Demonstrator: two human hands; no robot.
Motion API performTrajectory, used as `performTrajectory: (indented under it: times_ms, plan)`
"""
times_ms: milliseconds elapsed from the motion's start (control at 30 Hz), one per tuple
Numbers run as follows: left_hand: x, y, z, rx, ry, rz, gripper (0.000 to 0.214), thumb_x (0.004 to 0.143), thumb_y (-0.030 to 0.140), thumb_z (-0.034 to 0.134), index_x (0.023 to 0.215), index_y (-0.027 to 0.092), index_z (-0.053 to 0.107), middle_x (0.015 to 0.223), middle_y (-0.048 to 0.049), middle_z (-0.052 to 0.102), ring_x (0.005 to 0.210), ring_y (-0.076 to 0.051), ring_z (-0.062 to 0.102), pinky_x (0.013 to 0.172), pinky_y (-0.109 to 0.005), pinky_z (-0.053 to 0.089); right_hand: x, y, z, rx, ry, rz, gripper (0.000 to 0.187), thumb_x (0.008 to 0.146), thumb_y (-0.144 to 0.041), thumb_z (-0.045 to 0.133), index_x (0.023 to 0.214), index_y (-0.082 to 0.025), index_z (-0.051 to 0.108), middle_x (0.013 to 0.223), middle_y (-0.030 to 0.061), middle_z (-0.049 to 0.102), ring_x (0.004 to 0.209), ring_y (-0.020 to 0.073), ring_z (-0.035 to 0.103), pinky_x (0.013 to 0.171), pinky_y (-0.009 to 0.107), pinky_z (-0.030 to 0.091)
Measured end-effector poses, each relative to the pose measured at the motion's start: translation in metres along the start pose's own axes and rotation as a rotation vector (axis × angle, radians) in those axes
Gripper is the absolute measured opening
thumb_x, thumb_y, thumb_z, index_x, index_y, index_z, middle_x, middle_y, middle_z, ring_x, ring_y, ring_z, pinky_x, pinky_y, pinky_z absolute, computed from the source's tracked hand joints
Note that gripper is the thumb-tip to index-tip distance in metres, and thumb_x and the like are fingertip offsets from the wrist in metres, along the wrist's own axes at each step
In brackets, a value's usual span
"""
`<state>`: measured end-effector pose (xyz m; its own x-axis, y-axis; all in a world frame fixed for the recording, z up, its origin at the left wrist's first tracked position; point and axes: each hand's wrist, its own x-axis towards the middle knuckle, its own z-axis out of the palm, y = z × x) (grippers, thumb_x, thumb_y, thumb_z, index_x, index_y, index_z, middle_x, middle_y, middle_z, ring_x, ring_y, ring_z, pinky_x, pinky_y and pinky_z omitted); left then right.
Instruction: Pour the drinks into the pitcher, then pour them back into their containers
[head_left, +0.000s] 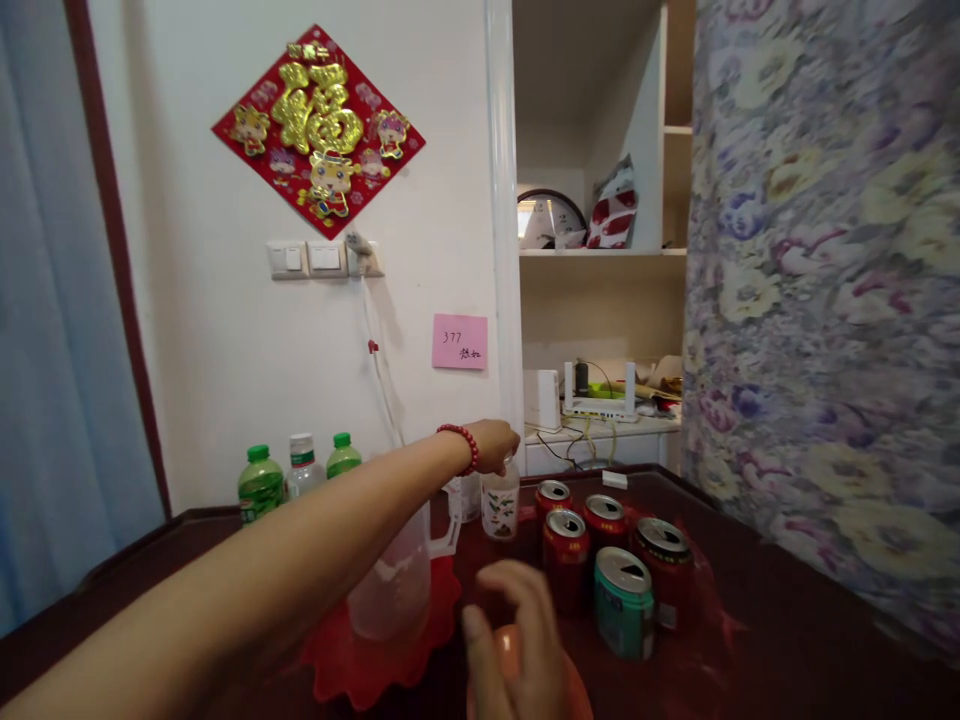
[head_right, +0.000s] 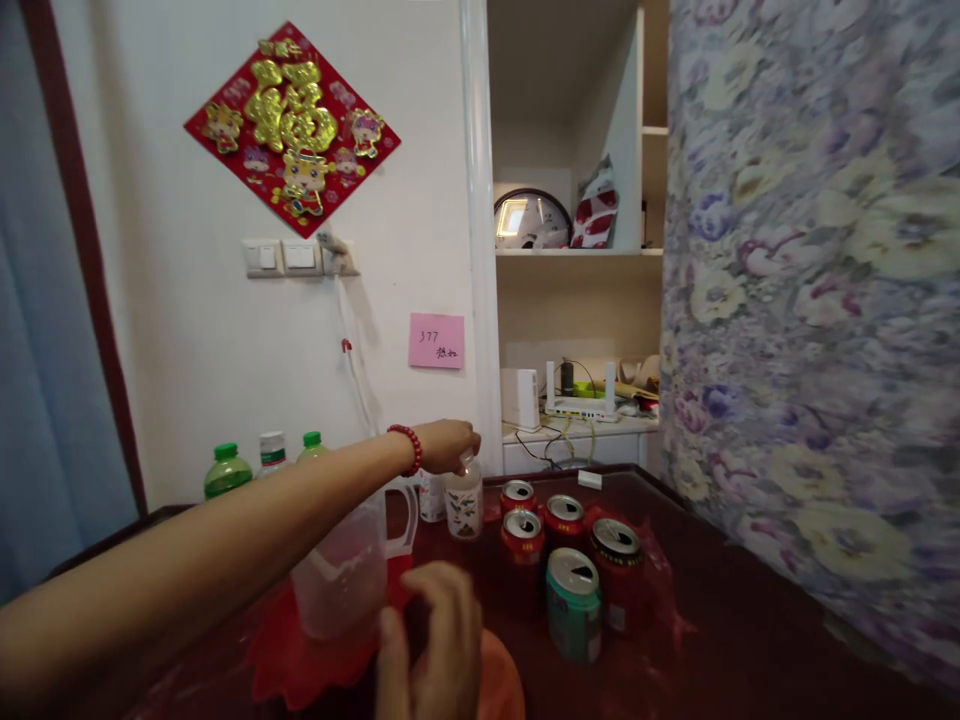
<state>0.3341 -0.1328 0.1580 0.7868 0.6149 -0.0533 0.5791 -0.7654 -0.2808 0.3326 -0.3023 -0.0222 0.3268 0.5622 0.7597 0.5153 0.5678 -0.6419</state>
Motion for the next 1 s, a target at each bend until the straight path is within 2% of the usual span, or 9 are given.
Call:
performTrajectory:
  times_ms: [100,167,300,400,500,667,800,900,1000]
  plan:
    - [-0.035,0.000,-0.027,-0.038,0.091,0.043,0.037,0.078,0.022,0.079,0.113,0.016,0.070,0.119,-0.0155,0.070,0.107,-0.030,0.066,0.088,-0.036,0.050,0.019,0.010,-0.010,-0.004,0.272,0.034,0.032,0.099,-0.040,0.052,0.125,-0.021,0.049,0.129,0.0139,0.053,0.122,0.0313,0.049,0.103,0.049,0.038]
    - [-0.065,0.000,-0.047,-0.062,0.135,0.073,0.038,0.077,0.023,0.079,0.114,0.019,0.071,0.117,-0.0115,0.071,0.105,-0.028,0.066,0.087,-0.033,0.048,0.031,0.015,-0.019,-0.031,0.291,0.043,0.049,0.094,-0.046,0.058,0.134,-0.021,0.045,0.139,0.0142,0.047,0.129,0.0327,0.042,0.108,0.051,0.031]
    - [-0.127,0.007,-0.079,-0.202,0.186,0.144,0.035,0.071,0.020,0.080,0.105,0.024,0.074,0.107,-0.0043,0.073,0.092,-0.023,0.066,0.081,-0.029,0.047,0.040,0.017,-0.027,-0.013,0.094,0.142,0.081,0.081,-0.051,0.069,0.149,-0.022,0.035,0.152,0.0125,0.035,0.139,0.0358,0.031,0.113,0.054,0.026]
    - [-0.165,0.015,-0.089,-0.334,0.170,0.174,0.032,0.066,0.016,0.081,0.096,0.026,0.076,0.097,-0.0003,0.074,0.090,-0.022,0.065,0.078,-0.027,0.047,0.032,0.013,-0.023,0.209,-0.155,0.234,0.086,0.078,-0.051,0.072,0.150,-0.021,0.036,0.148,0.0130,0.043,0.133,0.0348,0.043,0.107,0.048,0.040]
    - [-0.190,0.019,-0.084,-0.368,0.143,0.160,0.034,0.069,0.017,0.079,0.101,0.025,0.075,0.100,-0.0020,0.074,0.091,-0.023,0.065,0.079,-0.028,0.047,0.019,0.005,-0.015,0.385,-0.324,0.289,0.080,0.078,-0.050,0.072,0.145,-0.018,0.043,0.135,0.0140,0.056,0.117,0.0323,0.058,0.095,0.040,0.050]
    - [-0.218,0.013,-0.057,-0.420,0.222,0.069,0.042,0.079,0.026,0.076,0.120,0.022,0.068,0.108,-0.0065,0.073,0.091,-0.023,0.065,0.075,-0.028,0.046,0.002,-0.005,-0.006,0.393,-0.350,0.313,0.076,0.073,-0.049,0.073,0.138,-0.017,0.051,0.127,0.0129,0.062,0.112,0.0319,0.061,0.093,0.038,0.052]
    - [-0.238,0.002,-0.044,-0.527,0.209,-0.011,0.042,0.080,0.031,0.075,0.121,0.024,0.069,0.086,-0.0009,0.071,0.072,-0.018,0.060,0.060,-0.023,0.041,-0.005,-0.007,-0.002,0.367,-0.377,0.312,0.082,0.070,-0.055,0.072,0.139,-0.016,0.050,0.130,0.0145,0.061,0.115,0.0338,0.060,0.091,0.038,0.054]
    - [-0.254,-0.009,-0.039,-0.641,0.322,-0.071,0.038,0.079,0.032,0.074,0.116,0.025,0.072,0.074,0.0022,0.066,0.065,-0.015,0.055,0.056,-0.021,0.039,0.001,-0.007,-0.008,0.373,-0.368,0.288,0.082,0.072,-0.055,0.071,0.139,-0.014,0.048,0.130,0.0153,0.061,0.114,0.0332,0.061,0.092,0.038,0.053]
    - [-0.266,-0.021,-0.027,-0.875,0.503,-0.125,0.035,0.077,0.029,0.074,0.112,0.023,0.072,0.086,-0.0005,0.070,0.067,-0.015,0.058,0.060,-0.023,0.045,0.022,-0.005,-0.025,0.267,-0.344,0.271,0.080,0.073,-0.054,0.074,0.139,-0.015,0.048,0.128,0.0144,0.062,0.112,0.0320,0.062,0.092,0.036,0.053]
